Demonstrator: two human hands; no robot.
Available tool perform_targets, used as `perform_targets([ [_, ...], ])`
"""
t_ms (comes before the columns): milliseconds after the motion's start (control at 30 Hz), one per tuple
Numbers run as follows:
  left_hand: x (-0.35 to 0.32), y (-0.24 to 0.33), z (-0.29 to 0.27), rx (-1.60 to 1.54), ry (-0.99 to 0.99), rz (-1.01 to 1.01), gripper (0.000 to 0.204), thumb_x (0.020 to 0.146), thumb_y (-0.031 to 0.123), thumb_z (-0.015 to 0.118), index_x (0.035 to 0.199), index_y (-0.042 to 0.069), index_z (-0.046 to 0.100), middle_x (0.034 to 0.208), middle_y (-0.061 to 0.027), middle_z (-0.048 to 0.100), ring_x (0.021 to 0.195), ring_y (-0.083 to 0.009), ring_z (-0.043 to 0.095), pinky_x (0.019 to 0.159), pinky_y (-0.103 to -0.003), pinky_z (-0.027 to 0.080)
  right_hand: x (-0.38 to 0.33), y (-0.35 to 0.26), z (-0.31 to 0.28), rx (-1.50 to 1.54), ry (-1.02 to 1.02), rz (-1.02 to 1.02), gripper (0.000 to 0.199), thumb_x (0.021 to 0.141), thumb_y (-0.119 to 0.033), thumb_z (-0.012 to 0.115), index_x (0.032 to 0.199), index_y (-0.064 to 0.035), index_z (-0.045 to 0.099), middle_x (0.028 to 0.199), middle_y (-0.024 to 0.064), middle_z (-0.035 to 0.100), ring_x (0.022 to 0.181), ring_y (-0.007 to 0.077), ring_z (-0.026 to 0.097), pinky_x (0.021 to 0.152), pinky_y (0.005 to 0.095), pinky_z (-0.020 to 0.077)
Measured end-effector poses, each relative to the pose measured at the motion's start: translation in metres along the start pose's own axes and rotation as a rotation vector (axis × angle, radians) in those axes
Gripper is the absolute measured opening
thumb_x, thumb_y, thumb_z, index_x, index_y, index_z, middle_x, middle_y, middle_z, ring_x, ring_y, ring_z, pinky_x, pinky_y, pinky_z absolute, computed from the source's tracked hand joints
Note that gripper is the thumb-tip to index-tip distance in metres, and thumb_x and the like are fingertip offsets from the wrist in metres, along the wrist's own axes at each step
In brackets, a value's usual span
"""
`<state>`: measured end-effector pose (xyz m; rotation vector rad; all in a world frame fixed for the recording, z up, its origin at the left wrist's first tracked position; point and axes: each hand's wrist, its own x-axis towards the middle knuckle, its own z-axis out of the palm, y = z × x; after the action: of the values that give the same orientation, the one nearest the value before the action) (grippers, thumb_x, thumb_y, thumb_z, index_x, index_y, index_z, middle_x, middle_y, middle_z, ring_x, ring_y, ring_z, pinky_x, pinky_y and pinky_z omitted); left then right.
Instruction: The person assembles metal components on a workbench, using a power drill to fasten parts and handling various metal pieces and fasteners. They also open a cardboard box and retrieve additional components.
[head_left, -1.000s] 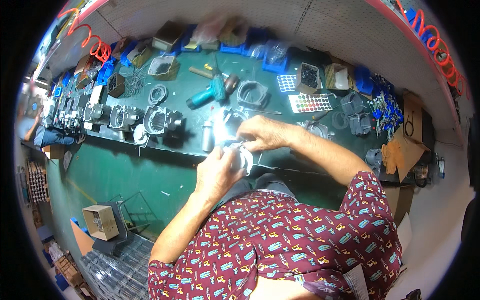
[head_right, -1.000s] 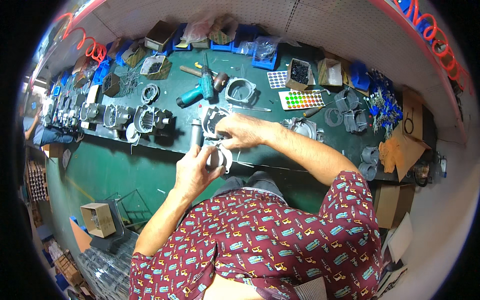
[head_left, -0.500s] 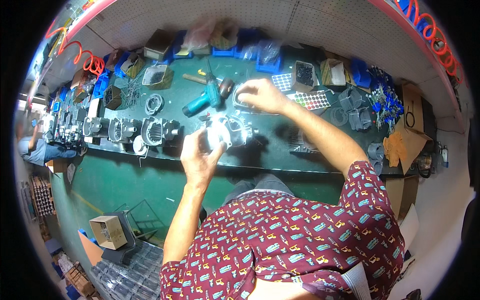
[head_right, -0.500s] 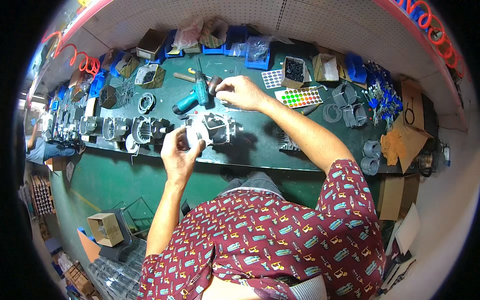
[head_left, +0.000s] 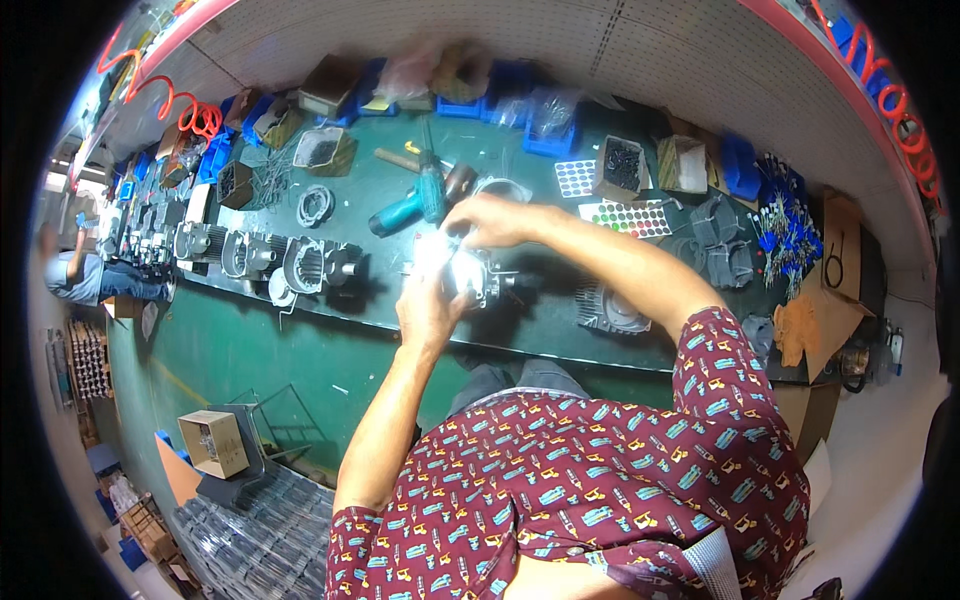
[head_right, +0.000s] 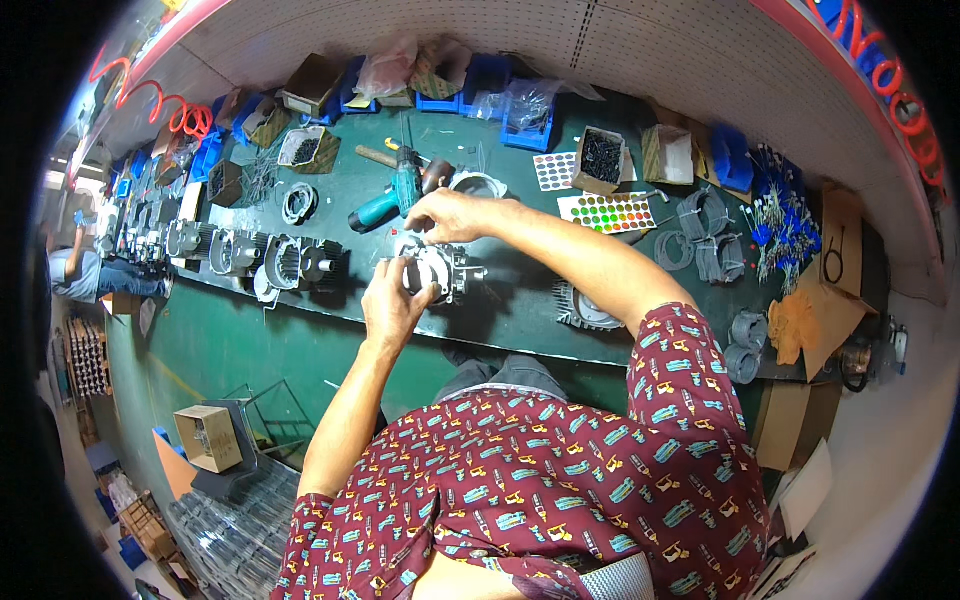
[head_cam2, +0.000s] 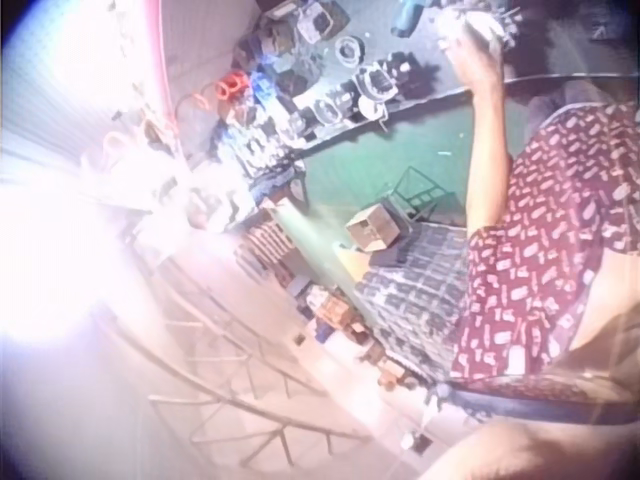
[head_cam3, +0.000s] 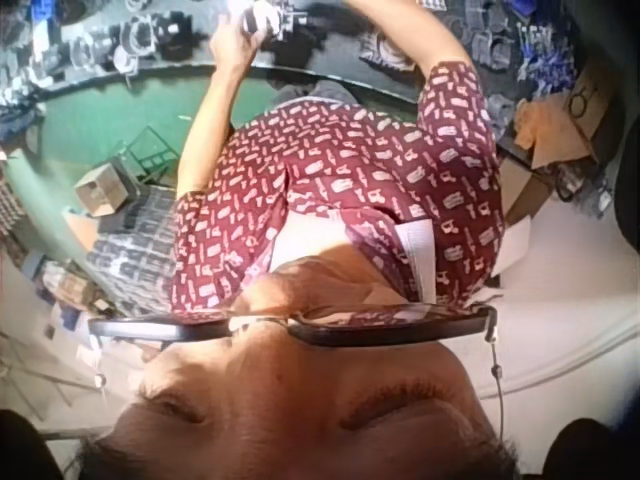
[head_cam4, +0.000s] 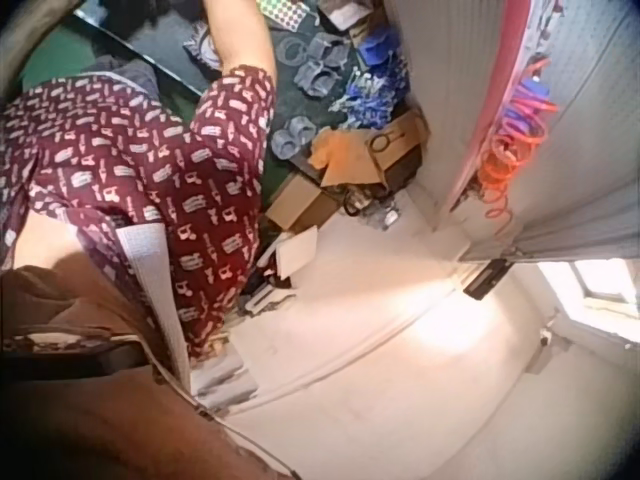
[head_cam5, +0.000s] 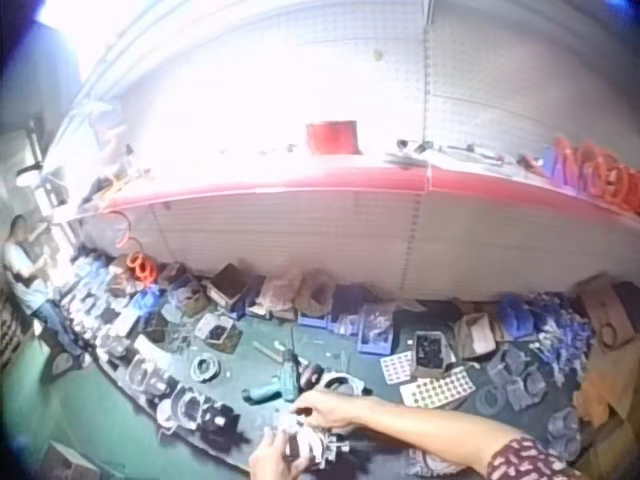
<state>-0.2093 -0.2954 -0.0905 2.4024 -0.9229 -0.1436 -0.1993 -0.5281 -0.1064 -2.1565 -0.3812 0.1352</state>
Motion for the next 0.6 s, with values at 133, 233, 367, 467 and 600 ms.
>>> perform_targets([
  [133, 0.003, -0.001, 0.008, 0.047, -0.055, -0.009, 0.053, 0.072, 0.024, 0.086, 0.117, 0.007, 0.063, 0.1, -0.0174, 0.062, 0.085, -0.0354, 0.067, 0.073, -0.044, 0.054, 0.007, 0.022, 0.011, 0.02, -0.036, -0.028, 0.034, 0.08, -0.004, 0.068, 0.113, 0.0023, 0.069, 0.103, 0.0197, 0.074, 0.097, 0.0295, 0.072, 0.088, 0.0392, 0.0557],
  [233, 0.004, -0.002, 0.01, 0.039, -0.089, -0.044, 0.054, 0.072, 0.024, 0.086, 0.118, 0.008, 0.061, 0.101, -0.0181, 0.061, 0.084, -0.0357, 0.067, 0.073, -0.045, 0.054, 0.011, 0.026, 0.011, 0.029, -0.059, -0.043, 0.035, 0.078, -0.003, 0.068, 0.113, 0.0025, 0.069, 0.103, 0.0197, 0.074, 0.097, 0.0292, 0.072, 0.088, 0.0391, 0.056],
  [367, 0.003, -0.002, 0.013, 0.067, -0.048, -0.048, 0.053, 0.072, 0.025, 0.086, 0.117, 0.008, 0.062, 0.102, -0.019, 0.061, 0.085, -0.0365, 0.067, 0.074, -0.046, 0.054, 0.014, 0.025, 0.013, 0.015, -0.072, -0.034, 0.034, 0.077, -0.004, 0.069, 0.11, 0.0022, 0.069, 0.1, 0.0205, 0.073, 0.095, 0.0299, 0.072, 0.086, 0.0397, 0.0561],
  [467, 0.005, -0.001, 0.012, 0.046, -0.078, -0.059, 0.052, 0.073, 0.025, 0.086, 0.116, 0.009, 0.063, 0.102, -0.0187, 0.061, 0.085, -0.0377, 0.067, 0.075, -0.047, 0.054, 0.014, 0.026, 0.013, -0.015, -0.069, -0.055, 0.032, 0.077, -0.003, 0.07, 0.108, 0.0022, 0.069, 0.098, 0.021, 0.073, 0.094, 0.031, 0.072, 0.084, 0.0404, 0.0558],
  [600, 0.007, 0.002, 0.011, 0.046, -0.101, -0.083, 0.051, 0.073, 0.026, 0.085, 0.117, 0.009, 0.063, 0.102, -0.0181, 0.061, 0.089, -0.0382, 0.067, 0.076, -0.047, 0.054, 0.014, 0.03, 0.013, -0.025, -0.056, -0.104, 0.031, 0.078, -0.002, 0.07, 0.108, 0.0021, 0.069, 0.098, 0.021, 0.073, 0.093, 0.0323, 0.072, 0.084, 0.0406, 0.0558],
])
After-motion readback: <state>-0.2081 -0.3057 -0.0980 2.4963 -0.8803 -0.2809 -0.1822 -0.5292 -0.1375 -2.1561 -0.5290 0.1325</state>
